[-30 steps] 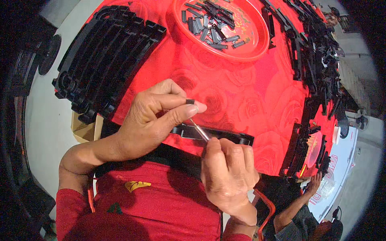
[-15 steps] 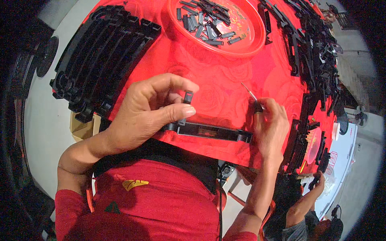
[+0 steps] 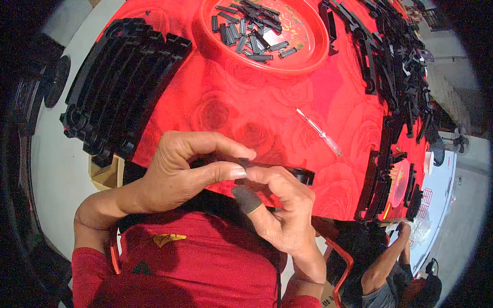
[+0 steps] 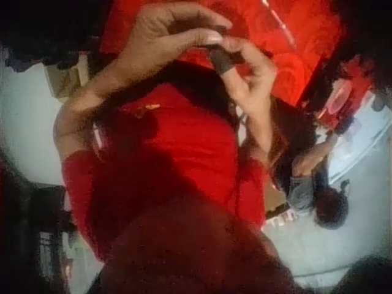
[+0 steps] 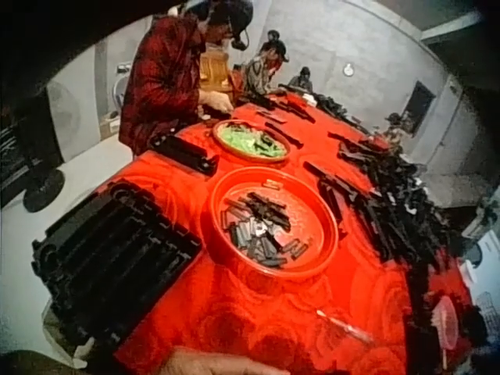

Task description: The person assembles black plastic components, picking small parts from a tray and pressing them into the plastic casings by hand.

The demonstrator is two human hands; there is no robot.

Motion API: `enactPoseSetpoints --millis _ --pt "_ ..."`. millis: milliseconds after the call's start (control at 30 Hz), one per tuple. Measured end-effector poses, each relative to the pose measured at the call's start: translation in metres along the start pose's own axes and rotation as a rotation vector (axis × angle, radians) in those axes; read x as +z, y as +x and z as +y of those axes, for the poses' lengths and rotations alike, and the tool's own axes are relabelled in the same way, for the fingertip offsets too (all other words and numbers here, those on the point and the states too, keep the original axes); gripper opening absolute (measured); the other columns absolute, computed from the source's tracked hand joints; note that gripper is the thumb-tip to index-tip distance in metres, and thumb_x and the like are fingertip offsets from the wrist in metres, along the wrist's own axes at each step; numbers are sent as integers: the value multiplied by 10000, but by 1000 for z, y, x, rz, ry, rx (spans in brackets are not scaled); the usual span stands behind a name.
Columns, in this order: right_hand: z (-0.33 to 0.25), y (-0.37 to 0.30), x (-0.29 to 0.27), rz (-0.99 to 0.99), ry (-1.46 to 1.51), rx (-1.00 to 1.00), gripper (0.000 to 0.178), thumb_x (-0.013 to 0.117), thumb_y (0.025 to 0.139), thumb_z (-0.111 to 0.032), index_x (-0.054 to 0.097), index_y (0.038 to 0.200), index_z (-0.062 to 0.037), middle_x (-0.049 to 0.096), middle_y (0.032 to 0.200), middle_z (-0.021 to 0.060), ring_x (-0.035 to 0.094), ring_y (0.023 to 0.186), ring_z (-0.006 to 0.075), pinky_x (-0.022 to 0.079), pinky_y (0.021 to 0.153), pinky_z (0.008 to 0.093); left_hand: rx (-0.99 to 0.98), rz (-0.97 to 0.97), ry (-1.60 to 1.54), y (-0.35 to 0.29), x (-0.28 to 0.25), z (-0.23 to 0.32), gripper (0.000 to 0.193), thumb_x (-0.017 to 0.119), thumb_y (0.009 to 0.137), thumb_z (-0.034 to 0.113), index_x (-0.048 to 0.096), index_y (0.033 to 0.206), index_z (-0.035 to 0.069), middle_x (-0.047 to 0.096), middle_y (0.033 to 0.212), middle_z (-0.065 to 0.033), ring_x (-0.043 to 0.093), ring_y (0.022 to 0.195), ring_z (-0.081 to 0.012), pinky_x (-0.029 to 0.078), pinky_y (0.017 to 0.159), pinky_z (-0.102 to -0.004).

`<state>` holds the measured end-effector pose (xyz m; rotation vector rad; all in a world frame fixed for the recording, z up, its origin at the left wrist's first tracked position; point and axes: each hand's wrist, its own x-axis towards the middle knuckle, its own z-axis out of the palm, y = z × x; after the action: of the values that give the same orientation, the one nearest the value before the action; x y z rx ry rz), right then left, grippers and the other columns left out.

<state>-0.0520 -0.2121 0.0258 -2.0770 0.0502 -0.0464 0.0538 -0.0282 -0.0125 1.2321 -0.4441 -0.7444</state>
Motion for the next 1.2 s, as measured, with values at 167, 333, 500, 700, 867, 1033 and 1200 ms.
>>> enactPoseSetpoints --millis 167,333,500,700,867,1033,1200 --pt "10 -6 4 97 11 -50 218 751 844 50 705 1057 40 724 928 108 698 839 167 549 760 299 286 46 310 -6 4 7 284 780 906 29 738 1186 15 774 1027 -72 716 905 -94 575 784 -253" --pt "9 -8 6 122 26 -81 182 757 837 46 699 1010 35 712 895 97 688 817 156 543 741 290 473 50 384 -3 3 2 275 804 870 24 729 1135 33 766 977 -92 741 867 -150 573 739 -280" --pt "7 -9 5 94 -68 -123 154 764 831 37 703 973 29 716 869 91 682 784 139 531 704 282 541 38 415 -4 3 1 241 811 854 16 724 1078 38 750 932 -96 744 833 -176 561 694 -299" --pt "-3 -12 3 62 386 228 52 738 897 -1 714 942 10 723 831 56 685 724 126 518 646 249 306 -13 358 -5 3 6 155 777 903 30 698 1037 26 719 864 -51 694 787 -91 542 675 -269" --pt "-4 -9 4 121 619 339 106 739 936 -99 726 970 1 736 840 65 688 663 105 494 574 215 316 18 287 -4 4 2 263 773 927 89 679 1162 16 687 931 -67 655 823 -101 531 733 -254" --pt "1 -8 5 191 757 407 139 733 931 -114 722 984 13 721 792 53 640 609 85 456 545 206 452 -68 352 2 -2 -3 386 812 878 110 678 1225 7 688 1024 -95 678 913 -176 546 809 -306" --pt "-1 -10 9 205 797 433 144 724 935 -123 717 969 17 697 750 44 591 583 69 429 543 206 528 -72 418 4 -4 -10 433 835 844 124 694 1236 7 713 1080 -118 703 958 -231 550 835 -333"
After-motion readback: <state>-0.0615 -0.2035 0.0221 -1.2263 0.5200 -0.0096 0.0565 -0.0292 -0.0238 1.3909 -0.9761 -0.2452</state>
